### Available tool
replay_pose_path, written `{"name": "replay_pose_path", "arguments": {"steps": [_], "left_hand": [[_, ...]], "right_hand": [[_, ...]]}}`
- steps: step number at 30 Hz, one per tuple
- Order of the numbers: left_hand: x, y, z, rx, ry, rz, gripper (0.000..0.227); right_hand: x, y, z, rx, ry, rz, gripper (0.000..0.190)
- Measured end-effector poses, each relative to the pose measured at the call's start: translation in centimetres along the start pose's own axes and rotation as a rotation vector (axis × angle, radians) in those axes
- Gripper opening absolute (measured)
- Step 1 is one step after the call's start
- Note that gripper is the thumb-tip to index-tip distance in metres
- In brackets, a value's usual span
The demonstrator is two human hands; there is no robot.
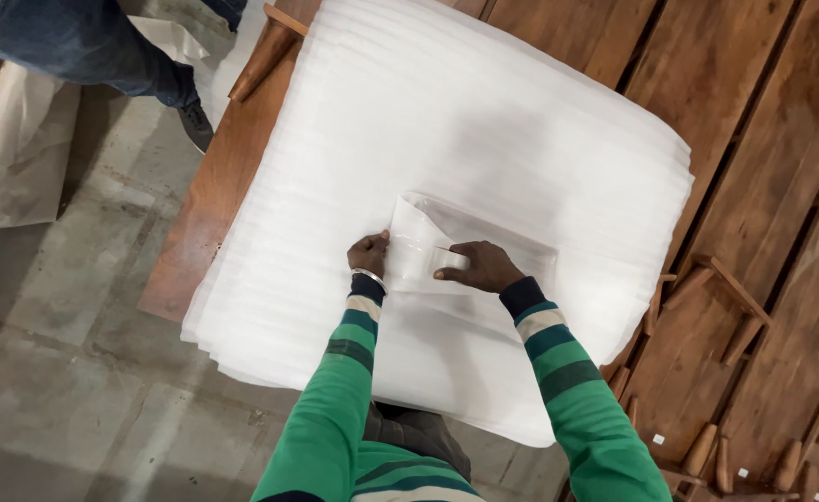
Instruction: The worker wraps wooden furniture legs/supports in white protective foam sheets and secures them with tape.
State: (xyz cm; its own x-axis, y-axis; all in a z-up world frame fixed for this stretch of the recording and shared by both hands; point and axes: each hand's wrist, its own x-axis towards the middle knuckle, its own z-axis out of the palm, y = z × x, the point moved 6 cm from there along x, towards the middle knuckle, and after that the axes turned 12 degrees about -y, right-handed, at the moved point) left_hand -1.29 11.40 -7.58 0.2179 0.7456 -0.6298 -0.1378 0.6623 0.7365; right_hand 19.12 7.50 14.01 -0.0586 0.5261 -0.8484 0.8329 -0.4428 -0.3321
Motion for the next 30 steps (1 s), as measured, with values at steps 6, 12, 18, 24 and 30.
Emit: {"name": "replay_pose_path", "arguments": {"steps": [6, 12, 18, 24, 30], "left_hand": [[-3.7, 3.8, 0.3, 0.643, 0.218, 0.146, 0.045], [-9.7, 5.4, 8.9, 1.204, -0.43, 0.58, 0.061], [-8.9, 5.1, 9.1, 1.456, -0.398, 0.469, 0.071], [-8.8, 5.2, 9.9, 1.609, -0.287, 0.358, 0.072], [-9.9, 4.6, 10.8, 1.635, -0.157, 0.321, 0.068]], "right_hand": [[0.6, 2.5, 1.5, 0.165, 0.069, -0.105, 0.095], [1.2, 3.7, 2.3, 0.175, 0.086, -0.174, 0.078], [-2.8, 3.5, 0.0, -0.103, 0.071, -0.131, 0.067], [-5.8, 17.1, 7.5, -0.402, 0.333, -0.137, 0.041], [-9.2, 17.6, 9.9, -0.245, 0.71, -0.393, 0.057]]}}
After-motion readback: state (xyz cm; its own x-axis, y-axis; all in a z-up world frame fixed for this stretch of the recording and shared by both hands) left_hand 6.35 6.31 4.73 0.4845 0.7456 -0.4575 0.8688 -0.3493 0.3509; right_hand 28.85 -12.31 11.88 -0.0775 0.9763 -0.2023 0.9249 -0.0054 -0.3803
